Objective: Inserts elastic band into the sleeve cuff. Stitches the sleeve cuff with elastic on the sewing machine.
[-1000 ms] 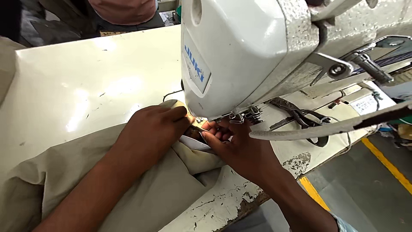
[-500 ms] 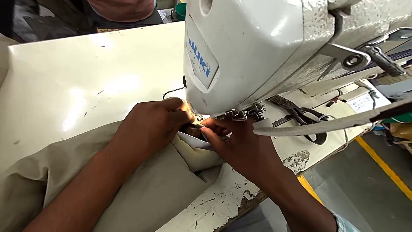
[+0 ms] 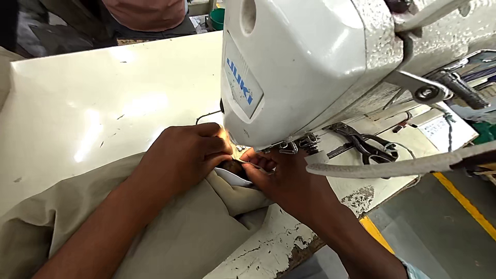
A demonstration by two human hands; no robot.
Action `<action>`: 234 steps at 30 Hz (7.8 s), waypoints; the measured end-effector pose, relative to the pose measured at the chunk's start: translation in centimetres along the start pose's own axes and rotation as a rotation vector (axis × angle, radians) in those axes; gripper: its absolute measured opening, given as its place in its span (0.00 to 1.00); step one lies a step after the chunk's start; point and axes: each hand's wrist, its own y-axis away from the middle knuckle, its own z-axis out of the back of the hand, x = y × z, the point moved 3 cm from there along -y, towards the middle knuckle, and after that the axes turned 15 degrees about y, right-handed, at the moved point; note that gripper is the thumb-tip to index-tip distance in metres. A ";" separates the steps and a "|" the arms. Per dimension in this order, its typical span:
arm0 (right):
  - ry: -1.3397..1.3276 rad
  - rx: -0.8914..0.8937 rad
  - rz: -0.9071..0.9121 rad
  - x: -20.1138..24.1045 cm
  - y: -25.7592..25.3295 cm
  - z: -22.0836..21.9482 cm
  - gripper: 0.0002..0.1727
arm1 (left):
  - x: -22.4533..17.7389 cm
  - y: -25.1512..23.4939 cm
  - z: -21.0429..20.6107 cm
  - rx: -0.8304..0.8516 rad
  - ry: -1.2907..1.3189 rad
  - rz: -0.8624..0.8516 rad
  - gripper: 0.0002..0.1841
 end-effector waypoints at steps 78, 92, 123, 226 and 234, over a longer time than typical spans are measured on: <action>0.097 -0.016 0.142 0.9 0.0 0.5 0.08 | -0.4 -0.3 0.1 0.073 -0.038 -0.150 0.08; 0.177 -0.036 0.380 1.0 2.5 0.9 0.19 | -4.2 0.4 -0.4 0.365 -0.325 0.003 0.12; 0.082 -0.163 0.248 -1.3 3.1 0.6 0.19 | -4.0 2.5 -4.8 -0.208 -0.157 0.239 0.23; -0.148 -0.136 0.299 -4.6 -2.1 0.7 0.19 | -5.1 2.6 -5.3 -0.036 -0.321 0.157 0.23; -0.001 -0.201 0.412 -3.4 -1.2 0.6 0.09 | -5.2 2.7 -5.4 -0.029 -0.349 0.126 0.24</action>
